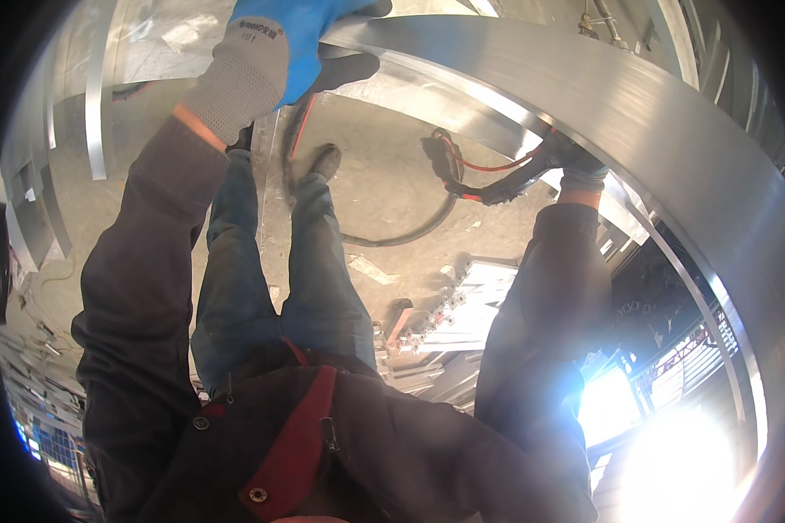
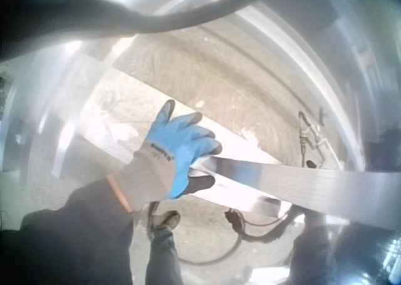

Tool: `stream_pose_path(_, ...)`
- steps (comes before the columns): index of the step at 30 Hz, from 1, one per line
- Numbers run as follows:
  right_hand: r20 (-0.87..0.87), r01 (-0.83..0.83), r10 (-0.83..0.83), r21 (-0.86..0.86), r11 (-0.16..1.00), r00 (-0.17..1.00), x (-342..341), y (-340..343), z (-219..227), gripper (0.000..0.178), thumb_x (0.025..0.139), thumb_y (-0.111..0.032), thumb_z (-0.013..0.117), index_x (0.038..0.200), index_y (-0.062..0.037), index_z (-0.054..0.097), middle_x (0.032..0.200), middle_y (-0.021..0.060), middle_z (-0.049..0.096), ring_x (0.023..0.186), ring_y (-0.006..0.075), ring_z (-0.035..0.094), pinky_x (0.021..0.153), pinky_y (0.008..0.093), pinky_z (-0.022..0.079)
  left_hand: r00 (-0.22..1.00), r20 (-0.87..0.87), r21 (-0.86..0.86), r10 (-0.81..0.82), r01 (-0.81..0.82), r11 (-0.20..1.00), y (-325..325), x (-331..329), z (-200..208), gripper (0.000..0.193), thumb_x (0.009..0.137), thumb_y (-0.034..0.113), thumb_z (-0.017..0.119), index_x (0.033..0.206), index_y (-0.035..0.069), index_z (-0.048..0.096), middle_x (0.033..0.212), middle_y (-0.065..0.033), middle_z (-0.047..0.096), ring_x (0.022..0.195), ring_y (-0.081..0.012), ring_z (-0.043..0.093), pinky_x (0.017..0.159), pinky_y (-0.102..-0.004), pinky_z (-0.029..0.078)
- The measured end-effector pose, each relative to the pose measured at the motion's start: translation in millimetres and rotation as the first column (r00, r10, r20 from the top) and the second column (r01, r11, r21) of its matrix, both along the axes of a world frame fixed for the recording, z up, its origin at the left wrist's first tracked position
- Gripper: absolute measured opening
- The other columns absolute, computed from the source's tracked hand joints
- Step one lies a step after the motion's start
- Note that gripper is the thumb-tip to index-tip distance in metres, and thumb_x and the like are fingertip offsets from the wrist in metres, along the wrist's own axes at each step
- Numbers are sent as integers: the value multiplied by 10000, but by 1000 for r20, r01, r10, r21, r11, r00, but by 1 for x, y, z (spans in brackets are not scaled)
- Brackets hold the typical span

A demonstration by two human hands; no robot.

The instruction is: The person aligns and fastens metal bars to a rectangular frame using a handheld rivet gun. They repeatedly position bars, hold them in place, and apply fasteners along the edges. The person then lifts and repositions the assembled frame on the workbench.

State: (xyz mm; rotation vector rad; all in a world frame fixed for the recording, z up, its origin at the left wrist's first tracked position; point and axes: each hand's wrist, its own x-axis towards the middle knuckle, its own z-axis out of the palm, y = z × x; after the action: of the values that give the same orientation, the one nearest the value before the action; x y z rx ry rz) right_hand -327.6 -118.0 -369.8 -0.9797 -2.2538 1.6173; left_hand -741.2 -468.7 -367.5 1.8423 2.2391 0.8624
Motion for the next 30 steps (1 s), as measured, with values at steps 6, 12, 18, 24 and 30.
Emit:
stream_pose_path(6,-1,64,-73,514,855,997,2,3,-15,611,1044,-509,490,1367,6,556,1186,164,679,928,272,695,757,364,600,989,145,-35,-27,33,999,1,-2,3,419,816,393,785,1161,166,712,1211,-96,703,1311,-317,563,1180,-627,265)
stream_pose_path(12,-192,350,-365,-110,930,911,-9,-5,-10,606,1046,-491,494,1381,10,546,1229,171,668,1012,288,695,839,378,603,979,204,9,8,-10,1000,5,2,8,311,780,320,785,1054,182,731,1103,-55,728,1252,-314,601,1149,-639,293)
stream_pose_path(18,-217,422,-501,-324,846,838,-23,-23,7,580,1050,-458,502,1391,10,545,1269,166,657,1086,290,682,889,392,602,977,212,-22,31,-27,999,5,4,10,247,760,300,783,983,205,734,1062,-19,727,1228,-301,609,1135,-648,292)
stream_pose_path(24,20,56,-80,546,836,997,-19,-17,-5,581,1049,-470,510,1390,-1,554,1279,140,659,1136,278,669,987,407,562,981,190,36,32,-40,999,7,5,2,223,755,293,783,959,221,731,1035,-15,716,1180,-276,617,1140,-609,303)
stream_pose_path(30,143,-85,-14,665,742,990,-1,-7,-12,612,1046,-515,510,1380,-6,566,1271,122,665,1133,268,670,990,396,562,960,275,-35,50,-42,998,10,4,9,183,736,285,779,902,221,736,967,-16,703,1092,-251,643,1135,-573,323)
